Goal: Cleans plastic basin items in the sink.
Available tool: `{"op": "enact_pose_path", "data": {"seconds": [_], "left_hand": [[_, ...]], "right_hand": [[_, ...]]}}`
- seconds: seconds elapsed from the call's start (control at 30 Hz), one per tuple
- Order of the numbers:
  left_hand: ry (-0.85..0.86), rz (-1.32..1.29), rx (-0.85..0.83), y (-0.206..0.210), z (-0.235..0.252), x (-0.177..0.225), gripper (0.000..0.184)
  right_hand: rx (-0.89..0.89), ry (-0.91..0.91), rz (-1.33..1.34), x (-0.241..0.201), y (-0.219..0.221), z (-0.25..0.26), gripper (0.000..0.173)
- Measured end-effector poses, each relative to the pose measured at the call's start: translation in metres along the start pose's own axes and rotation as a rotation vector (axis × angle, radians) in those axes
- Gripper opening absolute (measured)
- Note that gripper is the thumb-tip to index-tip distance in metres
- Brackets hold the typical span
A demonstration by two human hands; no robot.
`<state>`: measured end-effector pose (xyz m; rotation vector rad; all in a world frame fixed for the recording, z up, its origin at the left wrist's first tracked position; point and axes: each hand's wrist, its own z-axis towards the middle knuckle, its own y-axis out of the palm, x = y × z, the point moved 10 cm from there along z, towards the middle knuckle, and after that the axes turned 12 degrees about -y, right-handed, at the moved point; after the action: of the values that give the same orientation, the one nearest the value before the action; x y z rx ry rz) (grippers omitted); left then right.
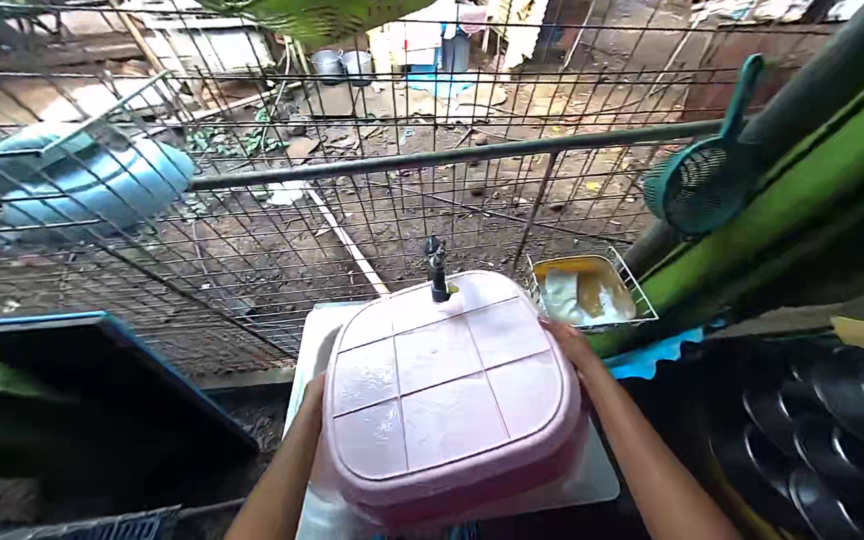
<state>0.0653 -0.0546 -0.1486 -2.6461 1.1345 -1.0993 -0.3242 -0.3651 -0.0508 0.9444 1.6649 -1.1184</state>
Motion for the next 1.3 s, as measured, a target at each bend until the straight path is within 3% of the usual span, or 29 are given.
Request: {"op": "enact_pose_path", "data": {"seconds": [0.17,0.37,0.43,0.57,0.7,0.83,0.9,1.03,1.17,1.3], "left_hand": [[0.114,-0.236,-0.158,0.036,0.045,-0.002,0.035],[-0.097,-0.292,-0.332,0.071,0.075,-0.012,0.037],[-0.161,-0.323,-0.375,0.076,0.069,-0.015,0.047],[-0.288,-0.301,-0.511,0.091,0.06,-0.042,0.086],[-0.187,-0.39,-0.478,0.088,0.057,-0.04,0.08],[0.068,-0.443,-0.416,0.065,0.053,0.002,0.066],[0.097,-0.398,-0.396,0.057,0.054,0.007,0.065],[0.126,-0.337,-0.348,0.044,0.049,0.011,0.063],[0.159,-0.3,-0.27,0.02,0.048,0.034,0.055],[0.354,-0.217,-0.268,0.005,0.04,0.068,0.053]], "right_hand": [[0.132,-0.139,-0.022,-0.012,-0.021,-0.005,0.043],[0.174,-0.391,-0.032,0.005,-0.03,-0.011,0.056],[0.193,-0.442,-0.023,0.004,-0.03,-0.015,0.061],[0.206,-0.488,0.014,0.018,-0.032,-0.016,0.069],[0.172,-0.579,0.056,0.036,-0.029,-0.014,0.067],[0.048,-0.518,-0.068,0.046,-0.008,-0.014,0.088],[0.054,-0.477,-0.067,0.051,-0.002,-0.016,0.09],[0.097,-0.439,-0.002,0.051,0.005,-0.026,0.083],[0.048,-0.287,0.101,0.071,0.027,-0.04,0.068],[0.029,-0.152,0.165,0.112,0.047,-0.02,0.061]]}}
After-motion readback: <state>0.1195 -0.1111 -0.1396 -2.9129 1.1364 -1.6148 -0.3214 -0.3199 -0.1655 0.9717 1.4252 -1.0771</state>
